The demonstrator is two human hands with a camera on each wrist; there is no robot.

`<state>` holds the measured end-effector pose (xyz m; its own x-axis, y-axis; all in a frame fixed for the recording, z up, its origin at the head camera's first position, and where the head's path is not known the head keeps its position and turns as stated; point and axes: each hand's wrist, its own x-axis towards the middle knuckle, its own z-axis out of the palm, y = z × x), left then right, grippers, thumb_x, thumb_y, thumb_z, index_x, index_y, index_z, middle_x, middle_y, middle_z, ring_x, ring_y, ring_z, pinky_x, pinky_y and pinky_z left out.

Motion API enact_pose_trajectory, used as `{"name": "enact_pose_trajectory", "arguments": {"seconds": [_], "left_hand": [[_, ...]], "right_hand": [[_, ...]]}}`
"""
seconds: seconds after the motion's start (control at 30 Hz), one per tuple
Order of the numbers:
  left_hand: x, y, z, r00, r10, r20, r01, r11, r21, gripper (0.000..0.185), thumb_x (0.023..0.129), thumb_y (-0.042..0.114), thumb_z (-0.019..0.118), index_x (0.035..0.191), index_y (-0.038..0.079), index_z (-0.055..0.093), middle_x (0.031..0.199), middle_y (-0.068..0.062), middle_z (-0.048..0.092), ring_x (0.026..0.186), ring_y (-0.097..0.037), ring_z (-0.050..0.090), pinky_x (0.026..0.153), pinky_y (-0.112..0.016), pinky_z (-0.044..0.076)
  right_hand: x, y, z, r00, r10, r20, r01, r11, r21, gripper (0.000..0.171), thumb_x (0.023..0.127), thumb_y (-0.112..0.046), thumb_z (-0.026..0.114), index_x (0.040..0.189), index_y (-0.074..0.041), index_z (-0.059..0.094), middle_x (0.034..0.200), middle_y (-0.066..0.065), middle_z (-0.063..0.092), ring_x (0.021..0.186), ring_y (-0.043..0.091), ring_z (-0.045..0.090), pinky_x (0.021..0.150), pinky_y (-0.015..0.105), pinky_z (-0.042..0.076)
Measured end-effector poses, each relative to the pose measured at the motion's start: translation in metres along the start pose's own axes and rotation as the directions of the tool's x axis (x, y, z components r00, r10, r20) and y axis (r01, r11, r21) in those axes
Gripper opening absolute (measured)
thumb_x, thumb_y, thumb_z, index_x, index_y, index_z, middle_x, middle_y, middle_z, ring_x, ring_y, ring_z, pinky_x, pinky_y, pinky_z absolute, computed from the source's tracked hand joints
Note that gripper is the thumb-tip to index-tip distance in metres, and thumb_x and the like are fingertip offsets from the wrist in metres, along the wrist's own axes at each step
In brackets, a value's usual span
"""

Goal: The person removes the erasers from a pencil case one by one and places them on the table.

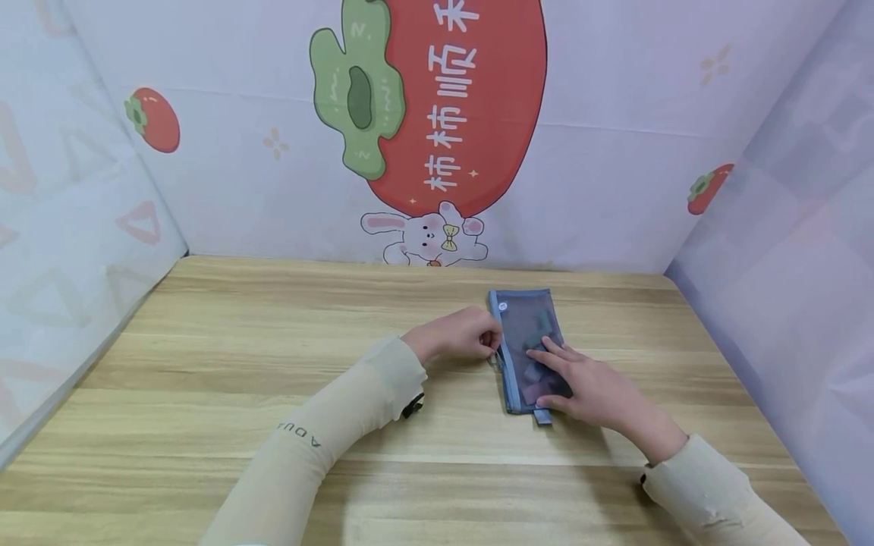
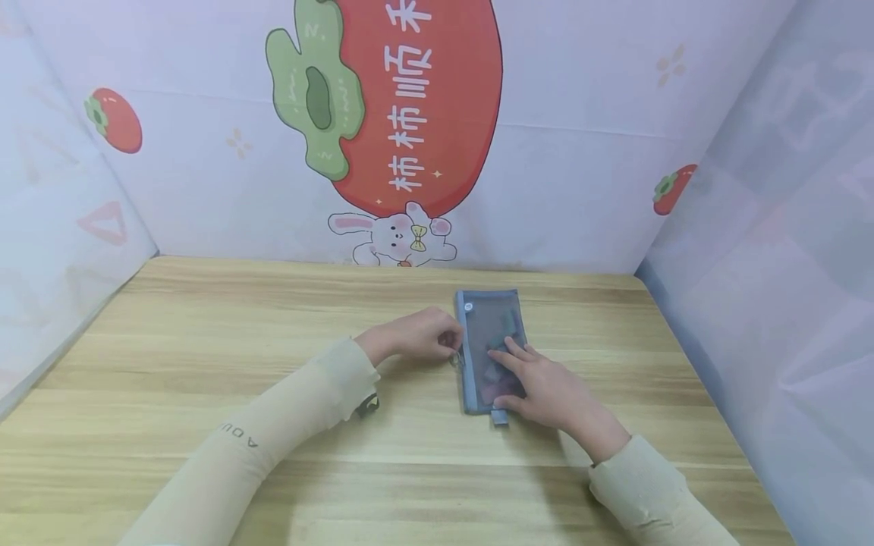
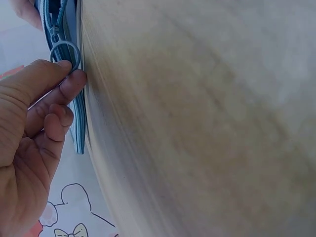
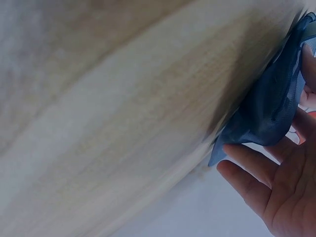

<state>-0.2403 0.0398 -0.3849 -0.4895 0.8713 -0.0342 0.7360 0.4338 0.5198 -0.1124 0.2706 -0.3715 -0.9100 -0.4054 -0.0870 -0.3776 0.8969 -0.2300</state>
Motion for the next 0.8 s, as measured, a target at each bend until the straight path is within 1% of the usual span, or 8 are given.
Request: {"name": "enact_pose_trajectory", "arguments": {"seconds": [0.13, 0.23, 0.47, 0.67, 0.8], "left_hand": [[0.001, -0.003, 0.001, 0.999, -0.033, -0.009, 0.033, 0.999, -0.007, 0.014, 0.091, 0.005, 0.063, 0.083, 0.014, 0.067, 0.079, 0.003, 0.063, 0.074, -0.008, 0.055, 0.068, -0.017, 0.047], [0.001, -0.005, 0.001, 0.999, -0.046, -0.016, 0.046, 0.999, -0.016, 0.014, 0.092, 0.005, 0.062, 0.083, 0.015, 0.067, 0.08, 0.003, 0.062, 0.075, -0.009, 0.055, 0.069, -0.018, 0.047], [0.003, -0.009, -0.003, 0.999, -0.035, -0.013, 0.035, 0.999, 0.0, 0.013, 0.091, 0.005, 0.064, 0.083, 0.015, 0.066, 0.08, 0.003, 0.062, 0.074, -0.009, 0.056, 0.069, -0.019, 0.047], [0.006, -0.011, -0.006, 1.0, -0.027, -0.006, 0.027, 1.0, -0.01, 0.011, 0.091, 0.005, 0.065, 0.083, 0.013, 0.068, 0.08, 0.001, 0.063, 0.074, -0.01, 0.056, 0.07, -0.019, 0.048], [0.009, -0.013, -0.007, 1.0, -0.023, -0.011, 0.023, 1.0, -0.015, 0.011, 0.091, 0.004, 0.064, 0.084, 0.012, 0.067, 0.08, 0.001, 0.063, 0.075, -0.01, 0.056, 0.07, -0.019, 0.048]], "right_hand": [[0.0, 0.001, 0.001, 1.0, -0.008, -0.003, 0.008, 1.0, 0.005, 0.069, 0.088, -0.042, 0.073, 0.147, -0.017, 0.048, 0.155, 0.023, 0.037, 0.134, 0.049, 0.046, 0.096, 0.061, 0.047], [0.0, 0.002, 0.002, 1.0, -0.012, -0.01, 0.012, 1.0, 0.004, 0.069, 0.087, -0.041, 0.073, 0.147, -0.017, 0.049, 0.155, 0.024, 0.038, 0.134, 0.049, 0.046, 0.096, 0.061, 0.047], [0.0, 0.002, 0.001, 1.0, -0.015, -0.019, 0.015, 1.0, 0.009, 0.069, 0.087, -0.041, 0.074, 0.147, -0.017, 0.049, 0.155, 0.024, 0.038, 0.134, 0.049, 0.046, 0.097, 0.062, 0.047], [0.0, 0.002, 0.001, 1.0, -0.012, -0.011, 0.013, 1.0, 0.022, 0.069, 0.088, -0.041, 0.073, 0.147, -0.016, 0.049, 0.155, 0.025, 0.037, 0.134, 0.049, 0.045, 0.098, 0.062, 0.046], [0.0, 0.003, 0.003, 1.0, -0.019, -0.02, 0.019, 1.0, 0.022, 0.069, 0.087, -0.041, 0.073, 0.147, -0.015, 0.049, 0.154, 0.025, 0.038, 0.134, 0.049, 0.046, 0.097, 0.062, 0.047]]}}
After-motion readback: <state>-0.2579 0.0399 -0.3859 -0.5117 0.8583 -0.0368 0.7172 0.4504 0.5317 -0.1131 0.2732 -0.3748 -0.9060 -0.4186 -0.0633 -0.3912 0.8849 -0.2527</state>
